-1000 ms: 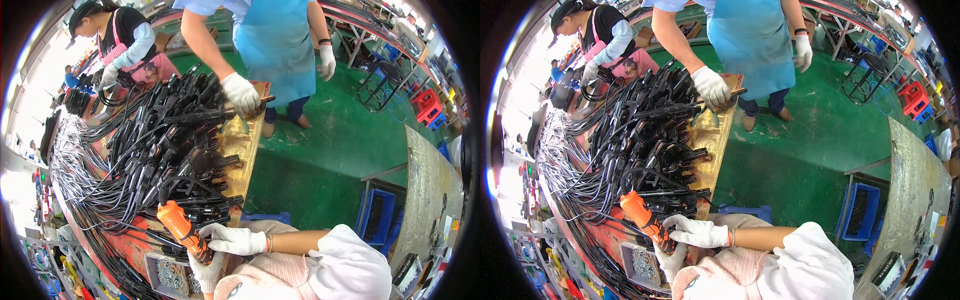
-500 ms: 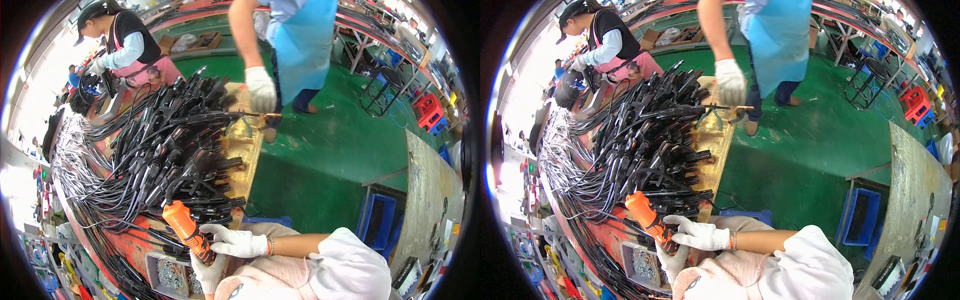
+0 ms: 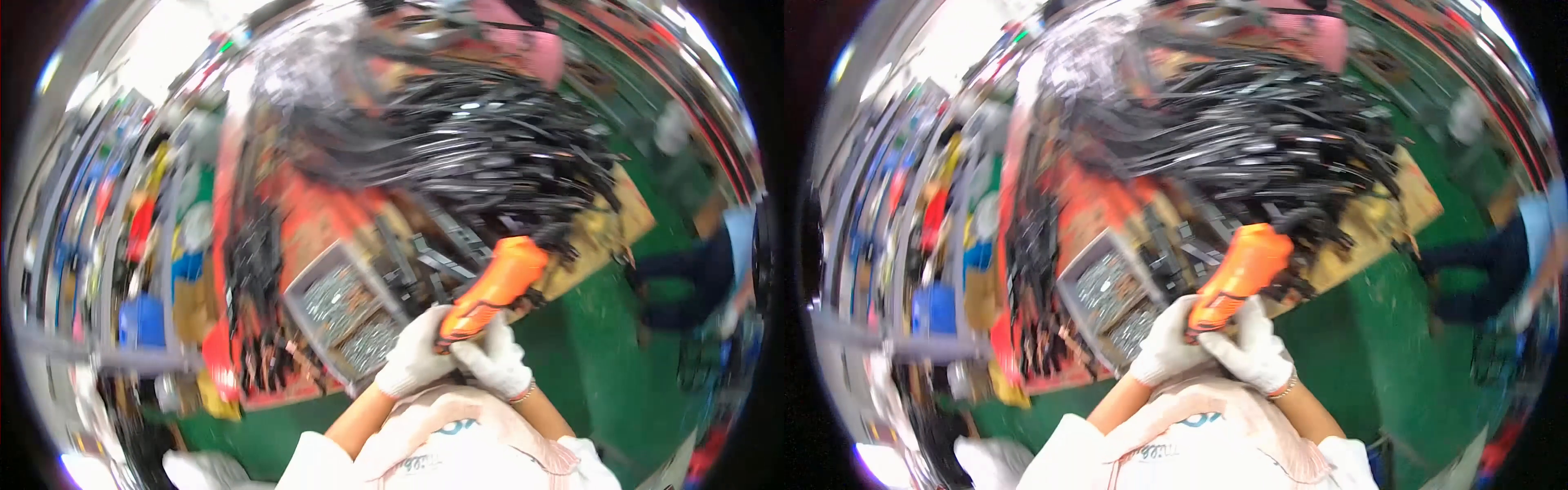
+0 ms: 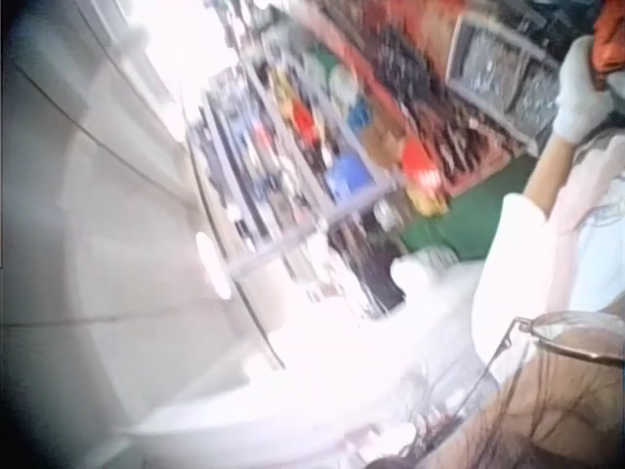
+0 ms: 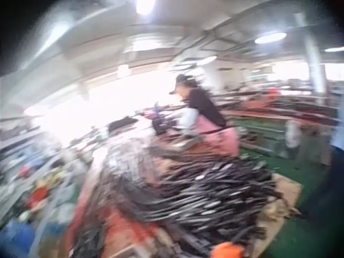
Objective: The person fastens screws into electrical plug assemblies with an electric screwdriver.
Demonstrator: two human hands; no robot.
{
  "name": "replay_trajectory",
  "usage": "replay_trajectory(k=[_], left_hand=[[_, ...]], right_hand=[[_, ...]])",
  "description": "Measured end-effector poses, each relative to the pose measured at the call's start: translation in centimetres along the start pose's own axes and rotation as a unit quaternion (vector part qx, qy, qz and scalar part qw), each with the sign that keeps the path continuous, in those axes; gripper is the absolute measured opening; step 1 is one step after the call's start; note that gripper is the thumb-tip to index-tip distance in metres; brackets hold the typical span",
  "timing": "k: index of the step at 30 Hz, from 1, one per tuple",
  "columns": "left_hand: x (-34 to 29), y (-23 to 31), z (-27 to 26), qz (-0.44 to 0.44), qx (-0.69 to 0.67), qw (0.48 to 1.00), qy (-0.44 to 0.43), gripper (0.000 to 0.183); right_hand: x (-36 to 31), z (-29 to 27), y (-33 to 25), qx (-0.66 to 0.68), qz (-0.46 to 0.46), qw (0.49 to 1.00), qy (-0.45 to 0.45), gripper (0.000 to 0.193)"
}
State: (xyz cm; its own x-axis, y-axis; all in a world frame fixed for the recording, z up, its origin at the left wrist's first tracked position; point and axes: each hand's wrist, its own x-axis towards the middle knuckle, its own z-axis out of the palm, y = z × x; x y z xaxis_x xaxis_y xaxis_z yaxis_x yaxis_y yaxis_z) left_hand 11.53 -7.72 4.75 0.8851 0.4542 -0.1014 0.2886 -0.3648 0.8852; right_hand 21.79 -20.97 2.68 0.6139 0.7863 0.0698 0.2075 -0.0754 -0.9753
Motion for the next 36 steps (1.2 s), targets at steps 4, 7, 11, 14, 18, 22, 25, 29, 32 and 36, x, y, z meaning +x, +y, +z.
replay_trajectory(k=[4,7,11,14,18,22,25,29,32,36], left_hand=[[-2.8,-1.4,0.0,0.041,-0.022,0.997,0.064,0.064],[-4.0,-0.6,-2.9,0.063,-0.093,0.983,0.146,0.064],[-8.3,-1.2,-8.0,0.079,0.013,0.976,0.201,0.083],[-12.7,-4.8,-9.7,-0.025,0.056,0.986,0.153,0.083],[-17.4,-6.9,-12.6,-0.152,-0.085,0.951,0.255,0.051],[-19.6,-10.7,-13.2,-0.146,0.201,0.894,0.372,0.032],[-15.5,-10.8,-13.6,0.003,0.350,0.841,0.412,0.021],[-12.1,-15.3,-11.7,-0.137,0.519,0.782,0.318,0.026],[-11.4,-19.6,-10.4,-0.172,0.575,0.737,0.311,0.024],[-10.6,-18.7,-11.6,-0.202,0.610,0.726,0.245,0.023]], right_hand=[[1.4,4.3,-0.3,0.189,-0.063,0.980,-0.012,0.056],[4.3,6.8,-5.2,0.255,-0.010,0.960,-0.111,0.046],[8.4,10.4,-7.9,0.236,0.060,0.939,-0.242,0.054],[9.7,14.7,-8.6,0.117,0.068,0.924,-0.358,0.079],[11.1,18.2,-4.8,-0.009,0.021,0.924,-0.382,0.087],[14.1,18.9,-1.2,-0.128,-0.148,0.939,-0.282,0.090],[14.6,18.6,0.2,-0.252,-0.137,0.923,-0.256,0.090],[14.1,17.8,-0.6,-0.357,-0.217,0.888,-0.192,0.084],[12.2,17.1,-1.6,-0.312,-0.303,0.887,-0.154,0.080],[8.6,14.1,-2.7,-0.174,-0.280,0.930,-0.163,0.071]])
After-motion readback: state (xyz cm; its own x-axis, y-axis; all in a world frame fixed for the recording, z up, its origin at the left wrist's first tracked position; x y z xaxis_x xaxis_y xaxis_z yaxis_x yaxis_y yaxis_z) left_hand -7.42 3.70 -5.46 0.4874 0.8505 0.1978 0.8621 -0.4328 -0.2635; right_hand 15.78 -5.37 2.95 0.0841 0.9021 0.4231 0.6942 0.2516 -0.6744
